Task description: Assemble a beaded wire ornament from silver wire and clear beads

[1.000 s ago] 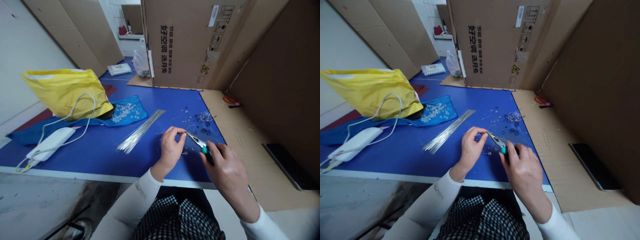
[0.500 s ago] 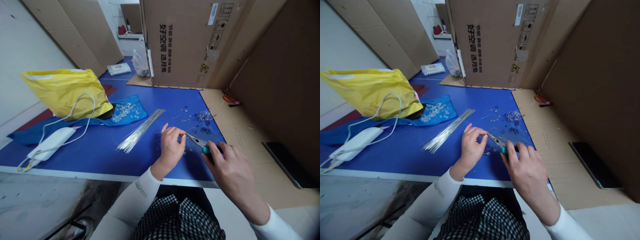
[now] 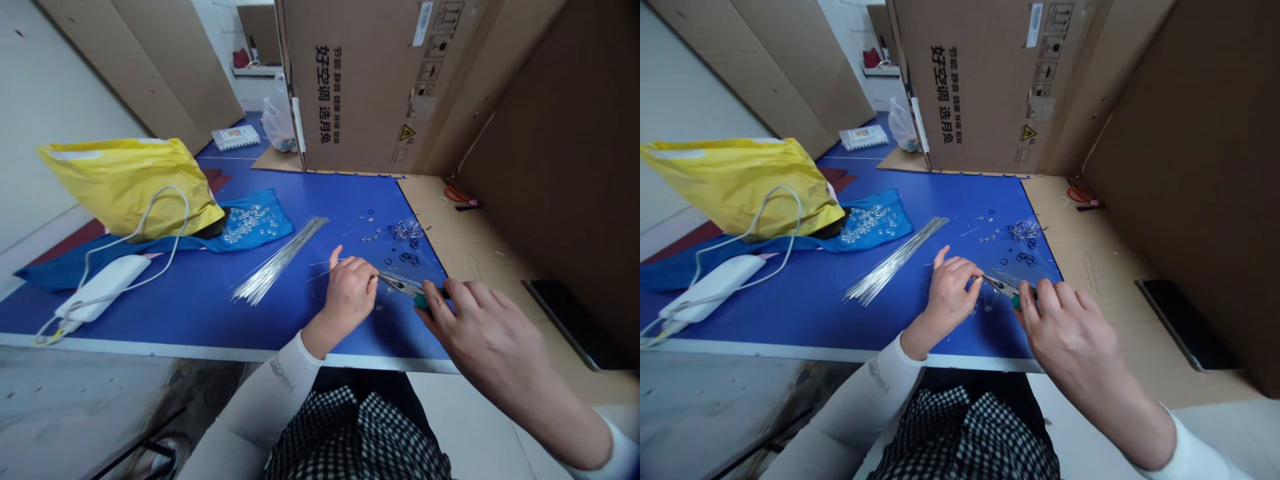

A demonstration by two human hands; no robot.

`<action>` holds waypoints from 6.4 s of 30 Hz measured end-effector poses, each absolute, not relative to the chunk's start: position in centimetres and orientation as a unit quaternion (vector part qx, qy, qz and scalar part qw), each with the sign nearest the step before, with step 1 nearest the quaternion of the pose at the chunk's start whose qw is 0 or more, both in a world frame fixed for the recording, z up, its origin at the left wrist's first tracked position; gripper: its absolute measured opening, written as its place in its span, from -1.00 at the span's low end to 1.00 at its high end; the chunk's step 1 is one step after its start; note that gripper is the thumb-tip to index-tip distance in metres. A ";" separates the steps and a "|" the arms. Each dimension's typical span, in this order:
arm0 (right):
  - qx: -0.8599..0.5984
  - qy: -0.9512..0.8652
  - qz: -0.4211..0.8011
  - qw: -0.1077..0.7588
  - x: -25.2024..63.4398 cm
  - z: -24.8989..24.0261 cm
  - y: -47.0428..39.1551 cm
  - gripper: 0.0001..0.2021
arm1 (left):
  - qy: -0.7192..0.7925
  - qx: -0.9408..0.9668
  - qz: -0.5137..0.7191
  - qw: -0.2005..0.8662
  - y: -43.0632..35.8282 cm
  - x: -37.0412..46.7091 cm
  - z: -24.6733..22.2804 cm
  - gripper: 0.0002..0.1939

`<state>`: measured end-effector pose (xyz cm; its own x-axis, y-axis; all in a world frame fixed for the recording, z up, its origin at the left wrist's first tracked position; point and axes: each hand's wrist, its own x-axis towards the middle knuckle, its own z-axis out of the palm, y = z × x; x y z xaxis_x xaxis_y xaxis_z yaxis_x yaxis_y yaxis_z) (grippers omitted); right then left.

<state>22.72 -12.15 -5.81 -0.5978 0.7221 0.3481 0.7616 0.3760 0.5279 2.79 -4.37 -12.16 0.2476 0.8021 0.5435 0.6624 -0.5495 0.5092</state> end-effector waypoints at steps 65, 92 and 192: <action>-0.499 -0.843 -0.140 0.144 26.5 -6.6 -11.5 -0.61 | 0.444 0.739 0.421 0.281 -4.7 2.3 -11.1 -0.84; -0.498 -0.847 -0.127 0.140 26.6 -6.9 -11.7 -0.65 | 0.440 0.733 0.387 0.346 -4.5 1.9 -10.6 -0.83; -0.519 -0.797 0.058 0.302 24.3 -6.6 -9.1 -0.68 | 0.418 0.763 0.378 0.317 -2.0 -1.0 -4.8 -0.89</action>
